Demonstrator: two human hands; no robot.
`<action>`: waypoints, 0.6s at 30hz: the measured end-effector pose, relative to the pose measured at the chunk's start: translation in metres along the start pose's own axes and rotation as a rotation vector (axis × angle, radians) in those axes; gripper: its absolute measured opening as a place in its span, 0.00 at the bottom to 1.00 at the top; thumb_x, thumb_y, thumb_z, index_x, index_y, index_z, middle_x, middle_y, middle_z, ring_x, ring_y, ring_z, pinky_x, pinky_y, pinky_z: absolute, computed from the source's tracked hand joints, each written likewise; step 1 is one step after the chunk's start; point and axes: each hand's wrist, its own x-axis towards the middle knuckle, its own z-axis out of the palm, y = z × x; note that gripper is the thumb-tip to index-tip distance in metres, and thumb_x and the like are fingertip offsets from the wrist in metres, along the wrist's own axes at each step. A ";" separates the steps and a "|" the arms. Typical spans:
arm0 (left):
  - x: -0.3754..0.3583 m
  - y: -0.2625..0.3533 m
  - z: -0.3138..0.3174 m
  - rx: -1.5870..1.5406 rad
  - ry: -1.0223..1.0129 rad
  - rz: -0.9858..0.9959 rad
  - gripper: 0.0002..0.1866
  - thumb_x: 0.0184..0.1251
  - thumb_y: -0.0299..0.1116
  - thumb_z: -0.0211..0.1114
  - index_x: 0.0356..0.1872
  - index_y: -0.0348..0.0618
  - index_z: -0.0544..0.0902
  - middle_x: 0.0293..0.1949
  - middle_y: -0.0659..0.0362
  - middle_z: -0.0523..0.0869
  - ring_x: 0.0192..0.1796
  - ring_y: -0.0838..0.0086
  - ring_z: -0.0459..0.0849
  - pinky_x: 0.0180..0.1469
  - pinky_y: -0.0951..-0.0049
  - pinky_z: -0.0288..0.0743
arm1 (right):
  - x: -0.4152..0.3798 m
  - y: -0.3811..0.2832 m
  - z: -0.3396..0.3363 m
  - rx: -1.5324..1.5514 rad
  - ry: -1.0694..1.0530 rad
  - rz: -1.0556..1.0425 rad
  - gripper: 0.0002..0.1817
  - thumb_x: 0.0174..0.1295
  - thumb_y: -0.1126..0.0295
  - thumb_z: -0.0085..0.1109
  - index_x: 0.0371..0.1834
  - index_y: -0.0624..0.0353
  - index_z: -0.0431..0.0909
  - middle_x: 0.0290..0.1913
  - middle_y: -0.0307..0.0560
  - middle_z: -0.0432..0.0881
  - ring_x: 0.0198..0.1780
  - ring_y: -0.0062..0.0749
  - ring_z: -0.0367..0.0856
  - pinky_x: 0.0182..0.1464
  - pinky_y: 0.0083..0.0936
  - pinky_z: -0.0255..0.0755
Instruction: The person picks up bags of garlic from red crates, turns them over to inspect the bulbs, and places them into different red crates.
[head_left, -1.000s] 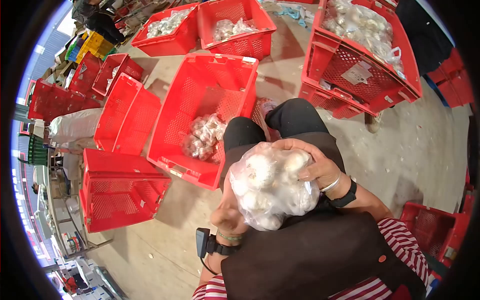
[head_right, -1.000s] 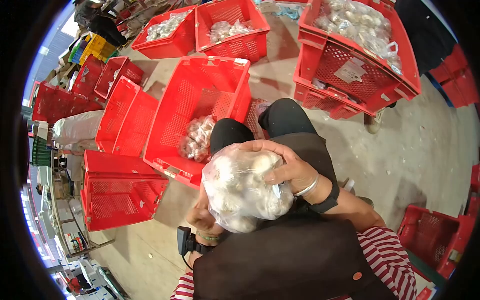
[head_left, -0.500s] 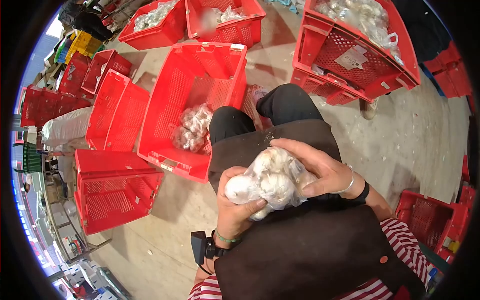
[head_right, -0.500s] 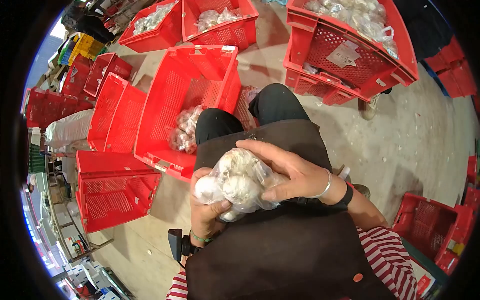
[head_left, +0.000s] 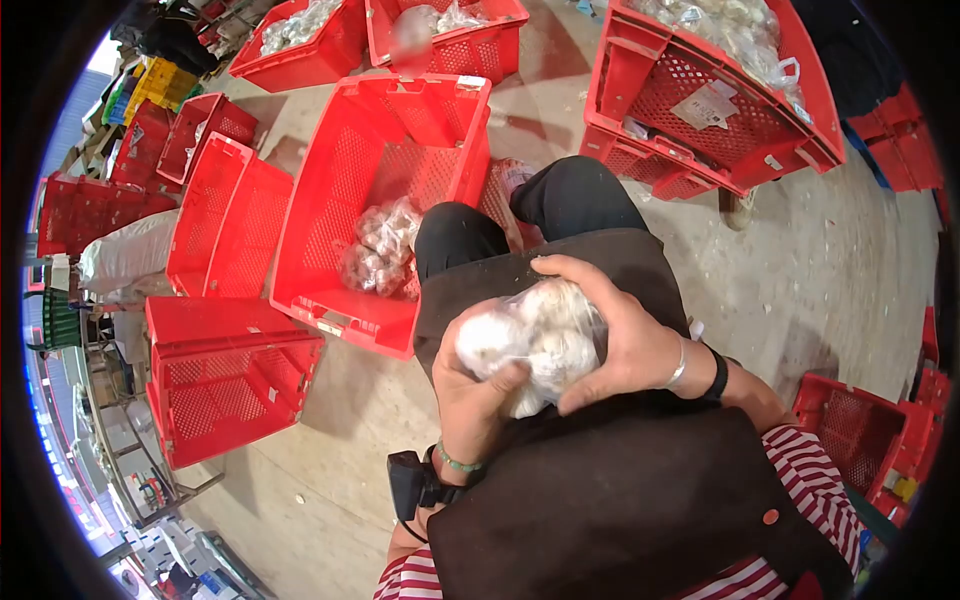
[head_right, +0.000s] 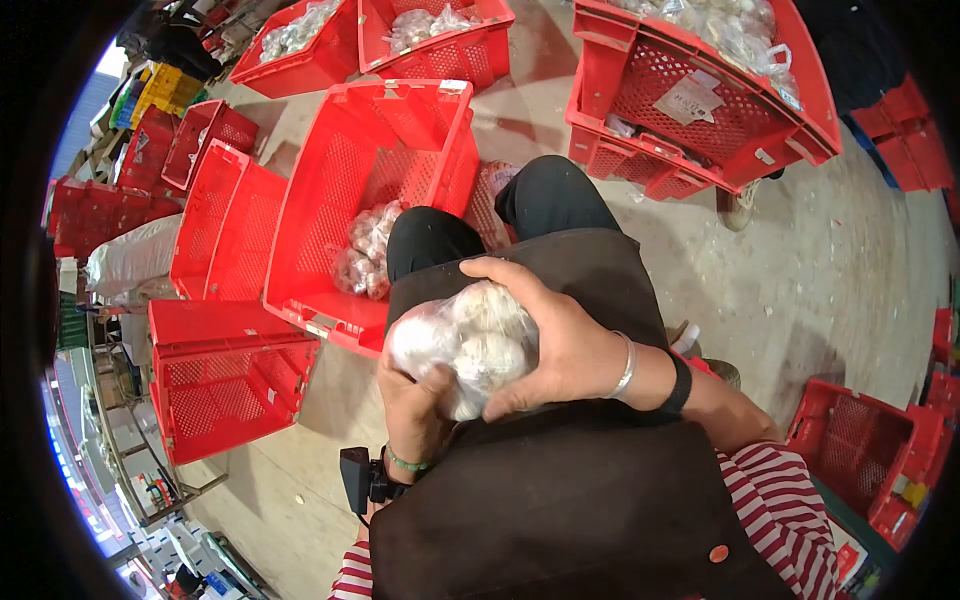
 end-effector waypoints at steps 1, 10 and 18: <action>0.004 0.001 0.000 0.000 0.001 -0.008 0.33 0.53 0.27 0.75 0.60 0.34 0.69 0.56 0.51 0.77 0.57 0.68 0.78 0.60 0.66 0.72 | 0.001 0.001 0.000 -0.144 -0.004 0.037 0.55 0.38 0.64 0.83 0.71 0.58 0.56 0.57 0.44 0.73 0.60 0.29 0.70 0.63 0.28 0.65; 0.022 -0.010 -0.031 0.219 -0.220 -0.224 0.26 0.61 0.24 0.67 0.61 0.34 0.70 0.54 0.55 0.80 0.55 0.73 0.79 0.58 0.68 0.73 | 0.020 0.022 -0.014 0.721 0.197 0.446 0.44 0.55 0.70 0.72 0.72 0.61 0.54 0.60 0.49 0.71 0.61 0.31 0.72 0.61 0.28 0.70; 0.032 -0.004 -0.022 -0.391 0.028 -0.413 0.27 0.66 0.36 0.62 0.63 0.33 0.68 0.55 0.49 0.79 0.54 0.62 0.82 0.56 0.63 0.77 | 0.003 0.035 -0.018 0.215 0.048 0.266 0.43 0.55 0.72 0.69 0.72 0.63 0.54 0.65 0.47 0.68 0.66 0.32 0.65 0.68 0.28 0.60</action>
